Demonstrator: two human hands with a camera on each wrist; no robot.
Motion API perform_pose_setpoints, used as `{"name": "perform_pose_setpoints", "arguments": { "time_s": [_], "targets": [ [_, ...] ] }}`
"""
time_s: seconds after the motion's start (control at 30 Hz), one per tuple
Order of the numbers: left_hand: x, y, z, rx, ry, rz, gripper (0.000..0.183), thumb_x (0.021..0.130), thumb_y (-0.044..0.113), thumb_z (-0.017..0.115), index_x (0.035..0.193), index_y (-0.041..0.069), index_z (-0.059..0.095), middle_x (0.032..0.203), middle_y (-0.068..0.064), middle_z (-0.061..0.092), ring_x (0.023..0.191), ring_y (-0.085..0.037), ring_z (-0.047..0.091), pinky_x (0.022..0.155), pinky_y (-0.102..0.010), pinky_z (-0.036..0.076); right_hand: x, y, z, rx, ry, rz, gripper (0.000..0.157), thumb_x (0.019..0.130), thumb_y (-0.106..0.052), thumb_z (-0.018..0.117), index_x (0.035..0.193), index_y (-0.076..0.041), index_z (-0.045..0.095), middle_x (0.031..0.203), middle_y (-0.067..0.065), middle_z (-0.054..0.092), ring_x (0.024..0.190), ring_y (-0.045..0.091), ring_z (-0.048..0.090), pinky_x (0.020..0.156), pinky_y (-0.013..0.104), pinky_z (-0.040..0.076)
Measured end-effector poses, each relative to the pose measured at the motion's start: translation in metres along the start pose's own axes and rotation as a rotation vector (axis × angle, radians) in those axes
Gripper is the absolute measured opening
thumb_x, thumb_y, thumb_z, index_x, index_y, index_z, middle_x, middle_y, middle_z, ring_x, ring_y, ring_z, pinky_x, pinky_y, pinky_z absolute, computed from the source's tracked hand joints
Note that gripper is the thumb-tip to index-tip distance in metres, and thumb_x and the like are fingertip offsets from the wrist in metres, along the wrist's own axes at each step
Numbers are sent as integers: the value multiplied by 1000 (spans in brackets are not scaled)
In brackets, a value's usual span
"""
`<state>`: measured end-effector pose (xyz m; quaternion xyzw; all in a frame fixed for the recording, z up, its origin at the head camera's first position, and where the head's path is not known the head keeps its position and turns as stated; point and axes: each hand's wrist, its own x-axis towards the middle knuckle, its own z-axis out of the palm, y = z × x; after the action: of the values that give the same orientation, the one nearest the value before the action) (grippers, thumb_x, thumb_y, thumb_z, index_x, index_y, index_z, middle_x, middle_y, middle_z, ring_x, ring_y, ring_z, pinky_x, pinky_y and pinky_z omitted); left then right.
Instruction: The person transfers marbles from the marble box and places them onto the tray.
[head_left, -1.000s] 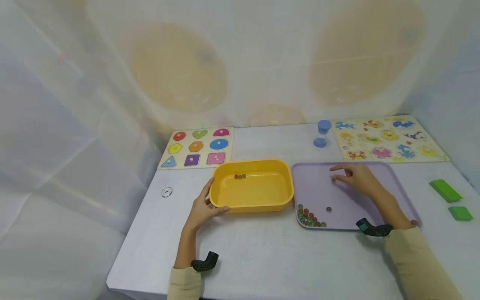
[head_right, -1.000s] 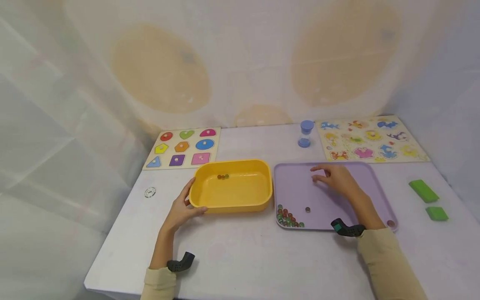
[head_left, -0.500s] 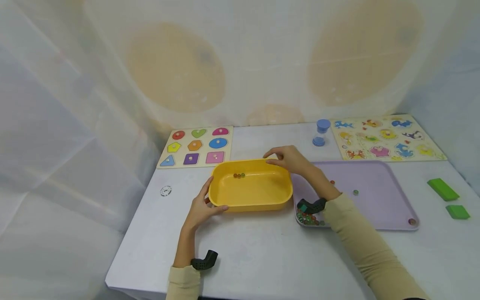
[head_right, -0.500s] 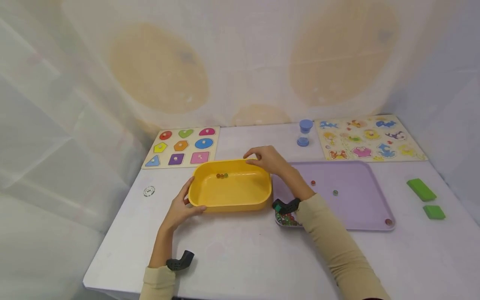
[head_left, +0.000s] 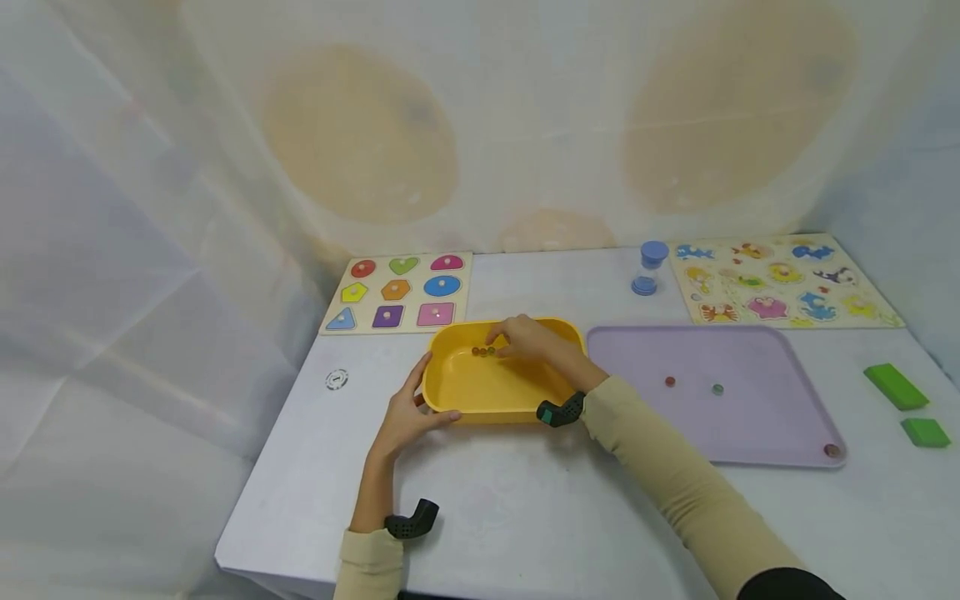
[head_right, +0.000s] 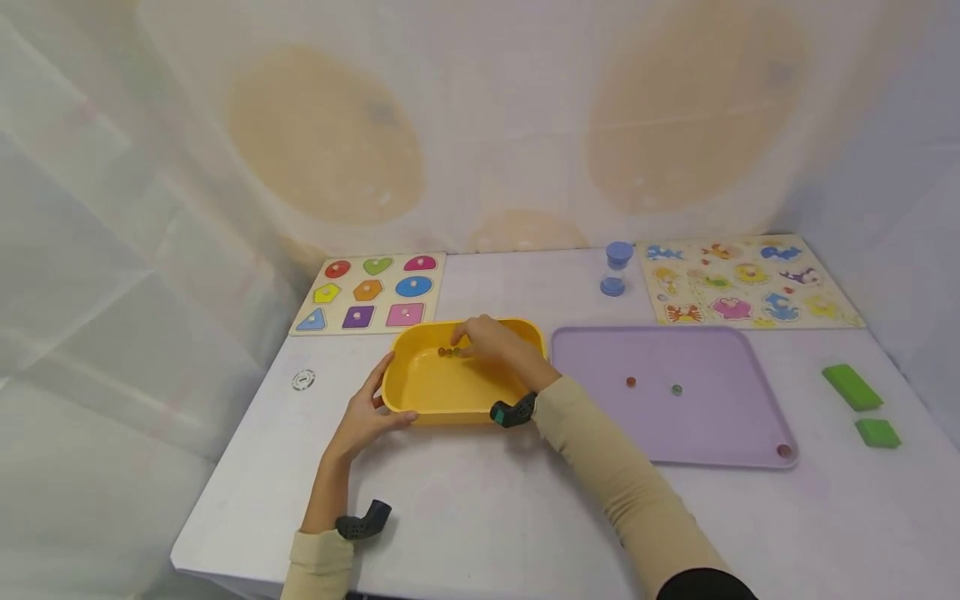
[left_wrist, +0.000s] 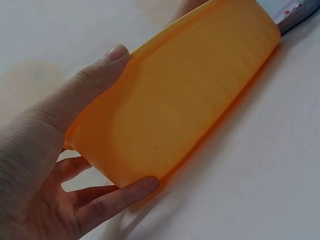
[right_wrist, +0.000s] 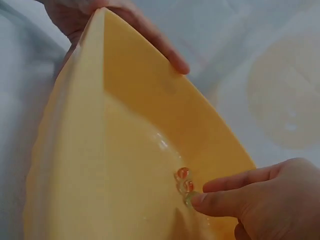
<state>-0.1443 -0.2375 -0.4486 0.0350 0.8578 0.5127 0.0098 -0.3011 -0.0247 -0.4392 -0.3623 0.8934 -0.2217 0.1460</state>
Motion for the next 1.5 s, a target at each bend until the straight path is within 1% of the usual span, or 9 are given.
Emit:
{"name": "perform_pose_setpoints", "arguments": {
  "time_s": [0.13, 0.37, 0.5, 0.67, 0.73, 0.87, 1.1, 1.3, 1.5],
  "targets": [
    [0, 1, -1, 11, 3, 0, 95, 70, 21, 77, 144, 25, 17, 148, -1, 22, 125, -32, 38, 97, -44, 39, 2, 1, 5, -13, 0, 19, 22, 84, -16, 63, 106, -13, 66, 111, 1, 62, 104, 18, 54, 94, 31, 43],
    [1, 0, -1, 9, 5, 5, 96, 69, 20, 78, 144, 22, 17, 148, -1, 22, 125, -31, 38, 97, -43, 39, -3, 5, 8, -50, 39, -68, 10, 84, -18, 63, 92, -13, 67, 99, 1, 64, 85, 17, 54, 81, 28, 47],
    [5, -12, 1, -1, 5, 6, 98, 67, 23, 79, 144, 25, 17, 148, 1, 21, 125, -31, 38, 97, -44, 39, -23, 8, -5, 1, 121, -100, 13, 83, -19, 64, 94, -12, 67, 81, 0, 62, 68, 14, 48, 62, 25, 43],
    [11, -30, 4, 9, 21, 5, 100, 64, 31, 80, 141, 37, 17, 147, 9, 22, 125, -26, 38, 97, -43, 40, -72, 25, -32, 53, 276, -108, 20, 82, -21, 65, 99, -11, 66, 55, 0, 41, 48, 11, 33, 45, 21, 29],
    [12, -33, 5, 12, 28, 12, 100, 63, 35, 80, 141, 40, 17, 147, 10, 22, 124, -25, 40, 96, -42, 40, -93, 38, -41, 47, 328, -68, 21, 82, -23, 65, 100, -13, 66, 53, -1, 36, 47, 11, 31, 44, 21, 27],
    [12, -34, 6, 9, 38, 17, 100, 61, 42, 80, 139, 43, 18, 146, 11, 23, 123, -25, 41, 95, -42, 41, -135, 74, -47, 37, 385, 46, 23, 83, -27, 64, 103, -16, 65, 56, -2, 38, 49, 12, 35, 42, 21, 30],
    [11, -32, 5, 3, 34, 10, 100, 60, 45, 79, 139, 42, 18, 146, 12, 22, 124, -24, 41, 96, -42, 41, -192, 135, -33, -12, 421, 165, 19, 82, -22, 65, 98, -12, 67, 57, -3, 39, 52, 11, 35, 44, 22, 27],
    [11, -32, 5, 3, 36, 23, 100, 61, 44, 79, 140, 41, 18, 146, 11, 23, 125, -23, 38, 96, -42, 40, -216, 156, -25, -32, 398, 241, 19, 83, -18, 63, 99, -8, 67, 56, -3, 37, 51, 12, 33, 46, 23, 26],
    [13, -32, 7, 1, 44, 11, 99, 60, 45, 79, 139, 43, 19, 145, 14, 24, 124, -22, 40, 95, -41, 41, -217, 147, -37, -48, 453, 255, 27, 83, -25, 63, 106, -10, 65, 57, 0, 39, 48, 12, 33, 41, 22, 26]
  ]
}}
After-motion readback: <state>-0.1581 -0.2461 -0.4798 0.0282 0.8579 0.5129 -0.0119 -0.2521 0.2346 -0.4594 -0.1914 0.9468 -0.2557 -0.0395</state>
